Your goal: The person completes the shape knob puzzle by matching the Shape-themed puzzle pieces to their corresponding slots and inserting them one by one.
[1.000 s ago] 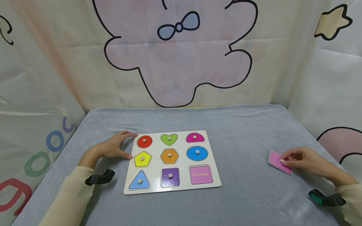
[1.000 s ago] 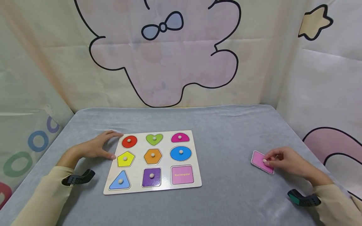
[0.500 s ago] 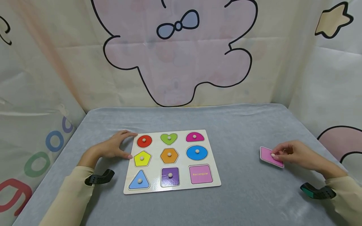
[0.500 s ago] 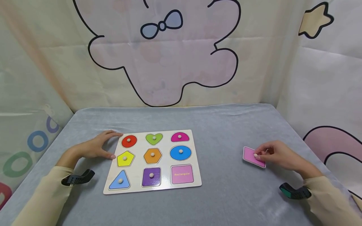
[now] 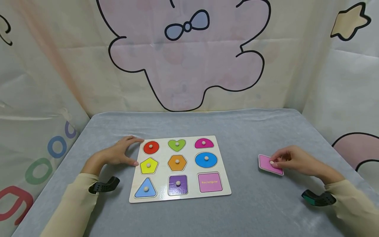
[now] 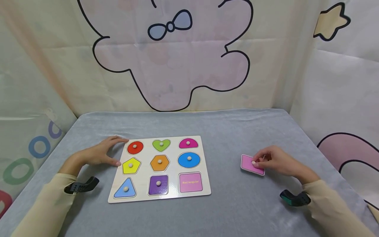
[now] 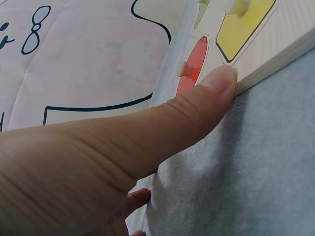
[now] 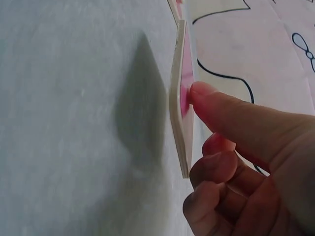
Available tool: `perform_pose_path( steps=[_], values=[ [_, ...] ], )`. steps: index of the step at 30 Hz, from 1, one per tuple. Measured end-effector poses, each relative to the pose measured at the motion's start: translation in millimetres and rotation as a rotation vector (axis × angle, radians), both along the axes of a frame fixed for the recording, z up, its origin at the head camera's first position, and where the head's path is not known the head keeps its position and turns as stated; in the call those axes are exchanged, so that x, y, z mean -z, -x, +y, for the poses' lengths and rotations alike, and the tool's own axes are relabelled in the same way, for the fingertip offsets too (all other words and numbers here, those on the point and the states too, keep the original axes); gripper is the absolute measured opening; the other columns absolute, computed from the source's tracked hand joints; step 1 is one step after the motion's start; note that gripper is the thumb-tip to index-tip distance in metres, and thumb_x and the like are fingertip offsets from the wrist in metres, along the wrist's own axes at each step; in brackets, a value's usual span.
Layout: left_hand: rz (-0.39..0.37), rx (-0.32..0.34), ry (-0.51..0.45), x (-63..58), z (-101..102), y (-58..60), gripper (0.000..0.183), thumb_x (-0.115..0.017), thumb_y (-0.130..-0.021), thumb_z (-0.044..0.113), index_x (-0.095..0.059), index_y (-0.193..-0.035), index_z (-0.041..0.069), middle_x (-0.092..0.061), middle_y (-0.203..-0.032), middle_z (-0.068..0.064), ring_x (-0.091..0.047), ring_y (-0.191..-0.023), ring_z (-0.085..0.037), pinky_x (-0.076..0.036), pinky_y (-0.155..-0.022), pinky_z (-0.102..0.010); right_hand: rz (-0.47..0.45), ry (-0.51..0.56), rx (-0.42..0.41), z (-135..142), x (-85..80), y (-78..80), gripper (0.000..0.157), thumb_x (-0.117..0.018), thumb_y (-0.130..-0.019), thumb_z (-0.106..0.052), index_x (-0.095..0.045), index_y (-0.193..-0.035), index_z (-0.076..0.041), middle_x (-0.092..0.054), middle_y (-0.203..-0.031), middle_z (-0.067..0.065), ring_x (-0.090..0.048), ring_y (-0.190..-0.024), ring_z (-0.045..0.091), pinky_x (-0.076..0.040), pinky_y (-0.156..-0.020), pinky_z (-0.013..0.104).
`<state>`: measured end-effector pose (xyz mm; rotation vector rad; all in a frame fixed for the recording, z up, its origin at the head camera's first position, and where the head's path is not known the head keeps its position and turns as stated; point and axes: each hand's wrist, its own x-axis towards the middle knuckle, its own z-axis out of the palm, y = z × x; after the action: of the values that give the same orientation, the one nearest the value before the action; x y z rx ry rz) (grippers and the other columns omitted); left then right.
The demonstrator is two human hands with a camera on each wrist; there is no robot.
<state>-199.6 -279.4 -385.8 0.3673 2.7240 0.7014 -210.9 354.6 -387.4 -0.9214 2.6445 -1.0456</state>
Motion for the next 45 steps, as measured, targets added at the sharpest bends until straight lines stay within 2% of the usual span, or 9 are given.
perform_pose_path(
  steps=[8,15,23,33,45],
  values=[
    [-0.008,-0.010,0.007,-0.2,1,0.3,0.096,-0.088,-0.074,0.041,-0.041,-0.153,0.014,-0.022,-0.160,-0.029,-0.022,-0.144,-0.053,-0.027,-0.112,-0.078,-0.045,0.027,-0.037,-23,-2.7,0.8,0.009,-0.075,-0.088,-0.004,-0.077,-0.096,-0.009,-0.060,-0.073,-0.010,-0.051,-0.064,0.007,-0.040,-0.051,0.023],
    [0.010,0.006,-0.001,-0.1,-1,0.0,0.095,-0.088,-0.074,0.040,-0.041,-0.153,0.014,-0.024,-0.159,-0.029,-0.024,-0.143,-0.052,-0.027,-0.111,-0.078,-0.059,0.036,-0.067,-43,-7.3,4.6,0.006,-0.076,-0.089,-0.008,-0.076,-0.093,-0.012,-0.050,-0.066,-0.001,-0.047,-0.060,0.005,-0.036,-0.048,0.023],
    [0.015,0.008,-0.006,-1.7,-1,-1.2,0.094,-0.088,-0.075,0.040,-0.042,-0.152,0.013,-0.026,-0.159,-0.029,-0.024,-0.143,-0.053,-0.028,-0.111,-0.078,-0.070,0.042,-0.076,-69,-12.0,6.9,0.006,-0.079,-0.087,-0.012,-0.076,-0.089,-0.016,-0.046,-0.064,0.000,-0.042,-0.058,0.002,-0.033,-0.047,0.023],
    [0.003,-0.003,-0.016,-1.0,-1,-1.3,0.095,-0.089,-0.075,0.038,-0.041,-0.152,0.013,-0.025,-0.158,-0.029,-0.026,-0.141,-0.052,-0.028,-0.112,-0.077,-0.108,-0.029,-0.089,-99,-19.7,10.3,0.005,-0.079,-0.089,-0.019,-0.077,-0.093,-0.016,-0.050,-0.069,-0.009,-0.045,-0.062,0.002,-0.037,-0.052,0.020],
    [0.013,0.013,-0.011,1.3,-2,0.3,0.094,-0.088,-0.075,0.039,-0.042,-0.152,0.012,-0.027,-0.158,-0.029,-0.026,-0.142,-0.052,-0.028,-0.112,-0.077,-0.138,-0.007,-0.137,-135,-24.0,10.4,0.008,-0.079,-0.089,-0.018,-0.078,-0.094,-0.013,-0.056,-0.071,-0.003,-0.051,-0.067,0.008,-0.042,-0.057,0.019]
  ],
)
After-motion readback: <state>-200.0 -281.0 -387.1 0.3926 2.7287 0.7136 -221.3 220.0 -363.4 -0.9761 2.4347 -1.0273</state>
